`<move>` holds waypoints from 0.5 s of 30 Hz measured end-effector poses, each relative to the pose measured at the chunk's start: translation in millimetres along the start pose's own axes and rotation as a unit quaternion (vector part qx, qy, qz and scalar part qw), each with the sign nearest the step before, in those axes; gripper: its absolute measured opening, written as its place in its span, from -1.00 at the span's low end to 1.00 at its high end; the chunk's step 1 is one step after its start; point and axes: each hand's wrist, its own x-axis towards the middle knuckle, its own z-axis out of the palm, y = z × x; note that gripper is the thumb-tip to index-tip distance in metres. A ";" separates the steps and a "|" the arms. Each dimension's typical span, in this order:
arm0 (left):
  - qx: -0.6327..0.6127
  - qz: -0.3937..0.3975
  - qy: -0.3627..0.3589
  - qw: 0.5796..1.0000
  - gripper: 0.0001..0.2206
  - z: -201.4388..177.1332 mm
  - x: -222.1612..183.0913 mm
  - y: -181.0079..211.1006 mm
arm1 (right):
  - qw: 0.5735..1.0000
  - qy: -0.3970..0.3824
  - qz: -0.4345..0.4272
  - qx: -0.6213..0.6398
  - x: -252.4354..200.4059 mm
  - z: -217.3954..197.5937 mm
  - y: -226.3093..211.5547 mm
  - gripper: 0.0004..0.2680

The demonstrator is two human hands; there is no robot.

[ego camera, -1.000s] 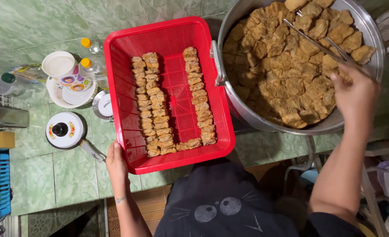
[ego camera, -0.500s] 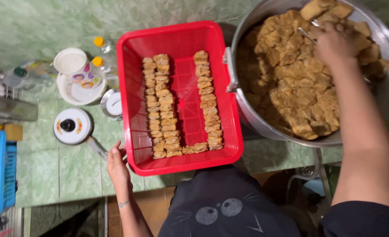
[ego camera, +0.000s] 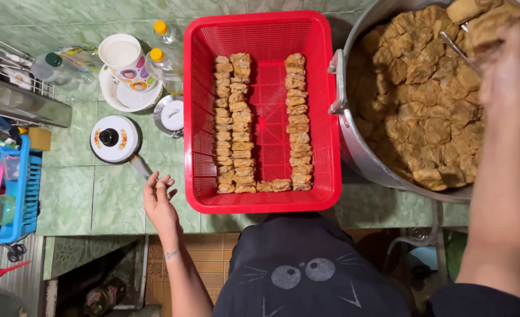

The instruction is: Arranging pieces of fried food from a large pot into neat rows in a plastic basket

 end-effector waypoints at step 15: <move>0.055 0.025 -0.035 0.998 -0.75 41.5 -6.6 12.1 | 0.927 -0.284 0.104 0.221 -256.9 103.6 -19.4 -0.71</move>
